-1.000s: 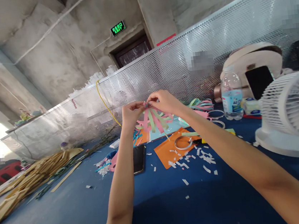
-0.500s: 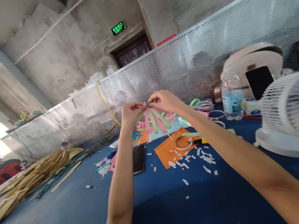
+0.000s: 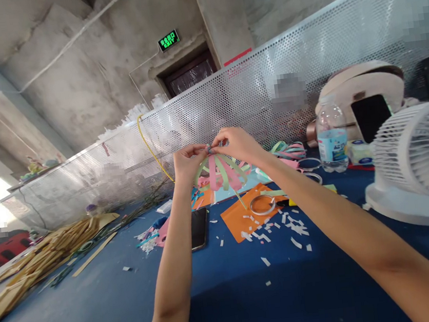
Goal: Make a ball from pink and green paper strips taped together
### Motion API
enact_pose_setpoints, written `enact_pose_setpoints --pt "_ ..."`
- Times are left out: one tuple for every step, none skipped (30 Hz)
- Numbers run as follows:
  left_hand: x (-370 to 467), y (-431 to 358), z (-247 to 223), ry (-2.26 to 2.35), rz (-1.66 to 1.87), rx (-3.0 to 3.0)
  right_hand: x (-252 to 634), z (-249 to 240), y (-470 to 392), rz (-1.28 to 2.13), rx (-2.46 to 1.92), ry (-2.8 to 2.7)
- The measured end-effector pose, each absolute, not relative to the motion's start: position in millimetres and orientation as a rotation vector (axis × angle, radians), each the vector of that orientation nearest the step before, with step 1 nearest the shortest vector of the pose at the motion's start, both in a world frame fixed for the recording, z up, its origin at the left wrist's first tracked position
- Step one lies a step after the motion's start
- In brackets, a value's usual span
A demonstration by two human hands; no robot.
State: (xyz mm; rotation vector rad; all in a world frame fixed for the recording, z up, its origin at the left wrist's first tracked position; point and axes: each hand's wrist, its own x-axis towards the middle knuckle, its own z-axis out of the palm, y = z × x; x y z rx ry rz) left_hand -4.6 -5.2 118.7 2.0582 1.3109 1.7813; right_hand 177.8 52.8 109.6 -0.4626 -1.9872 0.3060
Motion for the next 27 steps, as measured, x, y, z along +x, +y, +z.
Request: enact_pose_setpoints --pt "-3 -7 120 1.334 1.792 2.074 178 110 52 0.313 -0.46 -1.985" --pt "-2 -8 120 1.361 1.799 2.093 178 110 52 0.322 -0.459 -1.983" --pt "-1 -9 121 1.385 1.802 2.112 178 111 51 0.33 -0.459 -1.983" --pt "0 -10 122 1.399 1.803 2.126 179 111 50 0.335 -0.458 -1.983" --pt "0 -10 122 1.4 1.798 2.133 179 112 50 0.336 -0.459 -1.985" --pt "0 -10 122 1.389 1.794 2.131 180 112 49 0.333 -0.461 -1.989" --pt "1 -10 122 1.373 1.793 2.122 180 113 49 0.325 -0.463 -1.993" --pt "0 -11 122 1.352 1.789 2.108 181 113 48 0.311 -0.466 -1.998" --pt "0 -11 122 1.328 1.776 2.096 181 114 48 0.296 -0.47 -2.0" --pt "-1 -11 122 1.306 1.757 2.089 182 114 47 0.285 -0.471 -2.004" --pt "-2 -12 123 1.285 1.732 2.088 183 115 48 0.284 -0.466 -2.01" --pt "-3 -13 124 1.262 1.706 2.094 184 115 48 0.293 -0.453 -2.019" --pt "-4 -13 124 1.238 1.681 2.105 185 116 49 0.314 -0.436 -2.03" --pt "-5 -14 124 1.215 1.66 2.12 186 116 50 0.347 -0.415 -2.042" --pt "-6 -14 125 1.191 1.644 2.132 187 116 51 0.386 -0.393 -2.054" --pt "-7 -14 125 1.162 1.631 2.138 187 116 52 0.426 -0.374 -2.062" --pt "-8 -14 124 1.131 1.615 2.14 188 116 52 0.464 -0.36 -2.068" --pt "-8 -14 124 1.1 1.599 2.135 189 116 53 0.5 -0.346 -2.073" --pt "-9 -13 123 1.072 1.582 2.125 190 117 53 0.533 -0.333 -2.078" --pt "-9 -13 122 1.052 1.569 2.108 190 117 53 0.561 -0.322 -2.084" --pt "-9 -13 121 1.039 1.561 2.09 190 117 53 0.581 -0.313 -2.089" --pt "-9 -12 121 1.037 1.557 2.073 190 117 52 0.595 -0.306 -2.096" --pt "-9 -12 120 1.04 1.554 2.058 190 117 52 0.603 -0.3 -2.104" --pt "-9 -12 120 1.044 1.552 2.045 190 117 51 0.607 -0.295 -2.112" --pt "-8 -12 120 1.045 1.551 2.035 190 118 51 0.611 -0.294 -2.118" --pt "-8 -13 120 1.045 1.55 2.029 190 118 50 0.616 -0.295 -2.122" --pt "-8 -13 121 1.045 1.551 2.024 190 118 49 0.622 -0.297 -2.122"
